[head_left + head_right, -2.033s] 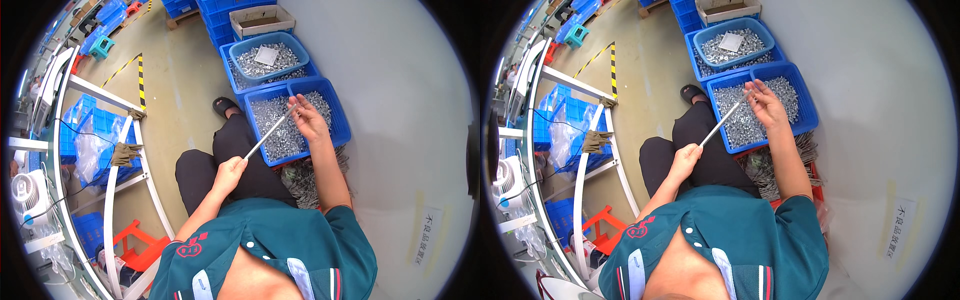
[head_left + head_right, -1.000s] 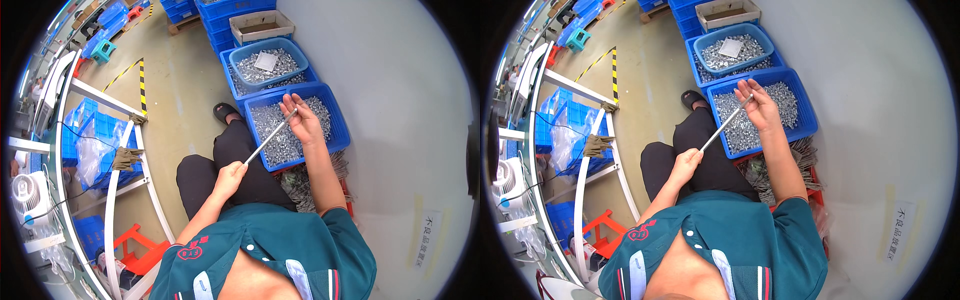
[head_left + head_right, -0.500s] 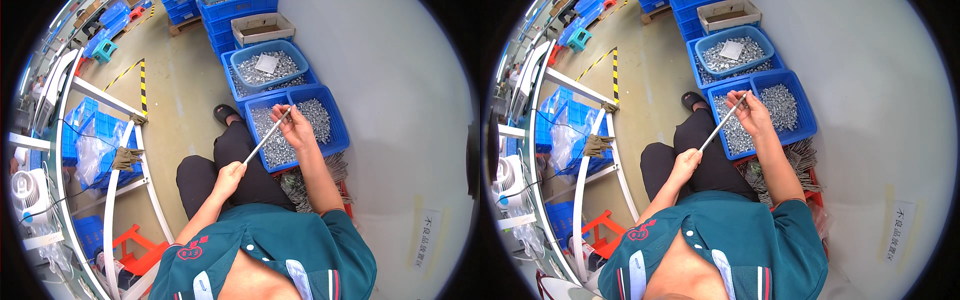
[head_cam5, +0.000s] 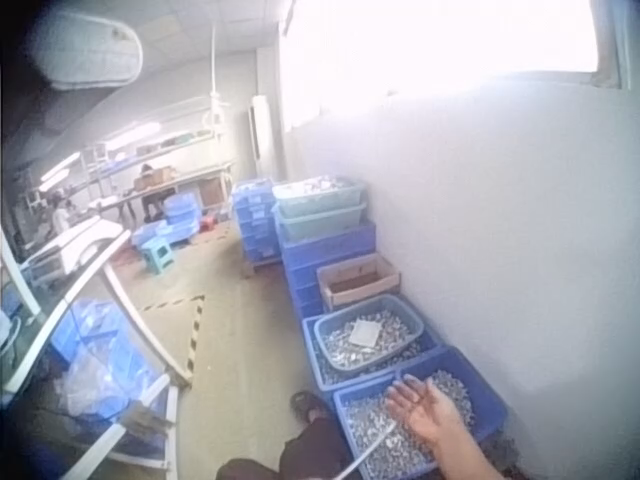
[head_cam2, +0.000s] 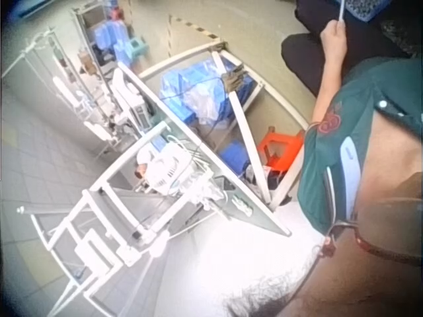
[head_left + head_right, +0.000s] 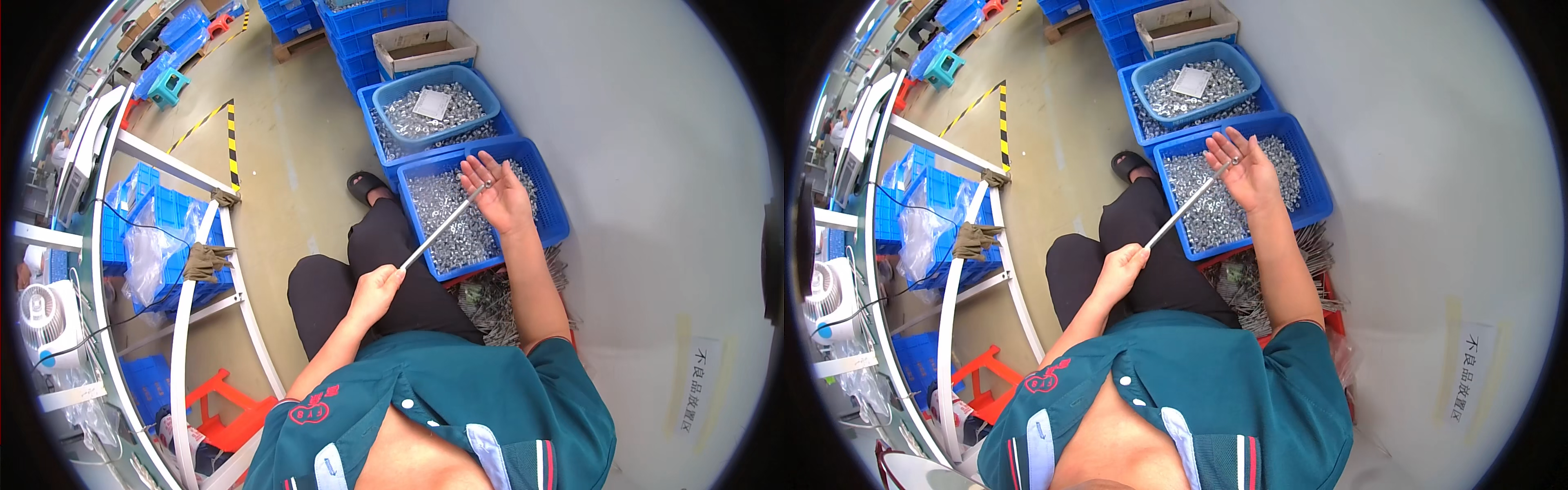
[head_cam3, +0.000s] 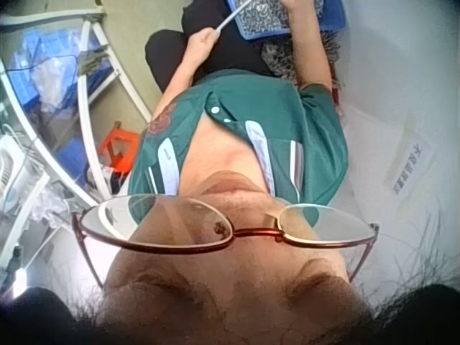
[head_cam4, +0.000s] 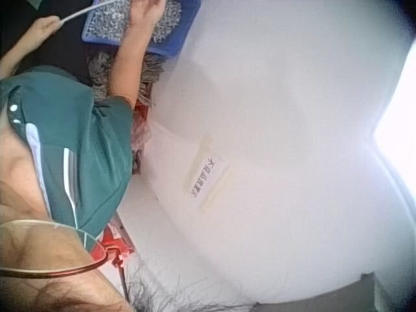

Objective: Manually threading small metal components onto a long metal rod.

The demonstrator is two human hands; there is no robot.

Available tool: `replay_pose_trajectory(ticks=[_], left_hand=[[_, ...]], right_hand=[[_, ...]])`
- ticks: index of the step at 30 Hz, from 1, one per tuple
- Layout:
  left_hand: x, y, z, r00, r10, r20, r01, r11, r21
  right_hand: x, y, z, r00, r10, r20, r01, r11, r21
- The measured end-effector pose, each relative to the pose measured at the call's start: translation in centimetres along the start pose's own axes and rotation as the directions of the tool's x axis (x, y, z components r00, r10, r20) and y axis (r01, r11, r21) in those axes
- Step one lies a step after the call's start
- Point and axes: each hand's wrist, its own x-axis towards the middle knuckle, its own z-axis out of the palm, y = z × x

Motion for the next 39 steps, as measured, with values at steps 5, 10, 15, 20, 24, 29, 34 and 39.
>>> replay_pose_trajectory(ticks=[5, 10, 15, 20, 24, 29, 34, 39], left_hand=[[0.1, -0.5, 0.0, 1.0, 0.0, 0.002, 0.0, 0.998, 0.063], [0.1, -0.3, 0.0, 1.0, -0.001, 0.003, 0.001, 0.997, 0.075], [0.0, -0.1, -0.1, 1.0, -0.014, 0.004, 0.014, 0.998, 0.053], [0.1, -0.1, -0.1, 1.0, 0.003, 0.012, -0.004, 0.998, 0.056], [0.1, -0.3, -0.2, 1.0, 0.009, 0.01, -0.009, 0.999, 0.051], [0.1, -0.5, -0.2, 1.0, 0.014, 0.011, -0.015, 0.998, 0.059], [0.1, -0.3, -0.2, 1.0, -0.014, 0.017, 0.013, 0.999, 0.051], [0.0, -0.6, 0.0, 1.0, -0.013, 0.002, 0.013, 0.999, 0.052]], right_hand=[[-0.3, 0.0, 0.9, 0.999, 0.013, 0.035, -0.008, 0.991, -0.136], [-0.5, 0.6, 1.1, 0.997, -0.033, 0.076, 0.054, 0.957, -0.285], [-0.5, 1.1, 1.3, 0.991, -0.13, 0.022, 0.129, 0.925, -0.358], [-0.2, 1.2, 0.6, 0.99, -0.138, 0.03, 0.14, 0.928, -0.346], [-0.1, 1.3, 0.6, 0.987, -0.16, -0.023, 0.146, 0.941, -0.307], [0.2, 1.5, 0.5, 0.983, -0.18, -0.02, 0.165, 0.934, -0.316], [-0.2, 2.5, 0.8, 0.98, -0.198, 0.036, 0.195, 0.89, -0.412], [0.0, 4.2, 0.2, 0.845, -0.465, 0.265, 0.472, 0.416, -0.777]])
